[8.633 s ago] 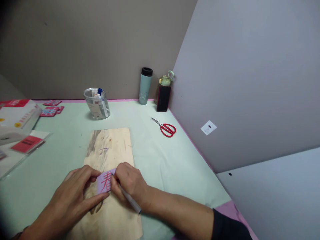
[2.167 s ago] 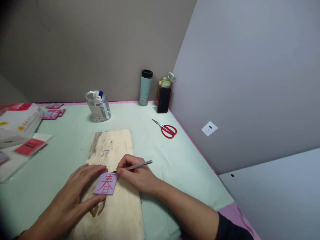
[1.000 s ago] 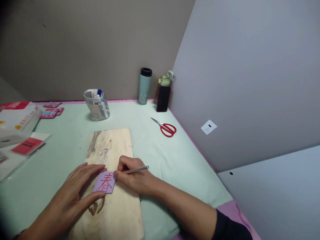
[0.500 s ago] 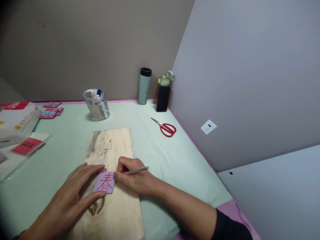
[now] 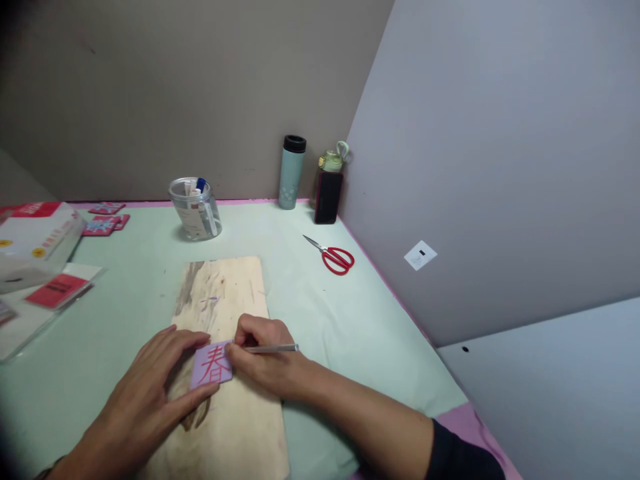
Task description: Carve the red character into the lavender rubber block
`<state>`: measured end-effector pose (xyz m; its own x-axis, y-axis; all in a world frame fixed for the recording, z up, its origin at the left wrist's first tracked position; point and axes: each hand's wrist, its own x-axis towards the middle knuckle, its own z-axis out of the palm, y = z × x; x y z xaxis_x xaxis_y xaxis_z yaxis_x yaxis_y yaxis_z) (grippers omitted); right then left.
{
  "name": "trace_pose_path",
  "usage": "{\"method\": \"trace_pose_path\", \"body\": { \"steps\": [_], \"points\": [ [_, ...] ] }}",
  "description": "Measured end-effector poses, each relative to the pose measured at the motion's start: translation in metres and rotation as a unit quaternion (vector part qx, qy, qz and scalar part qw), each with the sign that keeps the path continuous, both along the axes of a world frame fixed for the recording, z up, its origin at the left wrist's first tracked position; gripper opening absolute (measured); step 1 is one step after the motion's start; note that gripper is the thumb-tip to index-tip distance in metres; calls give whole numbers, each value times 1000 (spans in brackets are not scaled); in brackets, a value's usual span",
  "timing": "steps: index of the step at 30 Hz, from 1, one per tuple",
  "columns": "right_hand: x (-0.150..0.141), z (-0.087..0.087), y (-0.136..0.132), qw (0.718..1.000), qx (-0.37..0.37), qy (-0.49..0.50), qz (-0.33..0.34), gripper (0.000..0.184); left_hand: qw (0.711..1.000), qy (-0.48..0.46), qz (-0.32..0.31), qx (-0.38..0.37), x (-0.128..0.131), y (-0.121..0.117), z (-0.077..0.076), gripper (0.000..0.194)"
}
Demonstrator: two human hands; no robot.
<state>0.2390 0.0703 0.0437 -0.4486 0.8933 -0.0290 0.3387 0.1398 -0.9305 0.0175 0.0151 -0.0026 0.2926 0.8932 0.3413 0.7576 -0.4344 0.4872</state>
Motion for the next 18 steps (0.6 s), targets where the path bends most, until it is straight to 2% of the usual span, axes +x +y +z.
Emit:
{"method": "trace_pose_path", "body": {
  "steps": [13, 18],
  "points": [
    [0, -5, -1, 1000, -12, 13, 5, 18, 1000, -11, 11, 18, 2, 0, 3, 48],
    [-2, -5, -1, 1000, -3, 21, -7, 22, 1000, -20, -6, -6, 2, -2, 5, 54]
  ]
}}
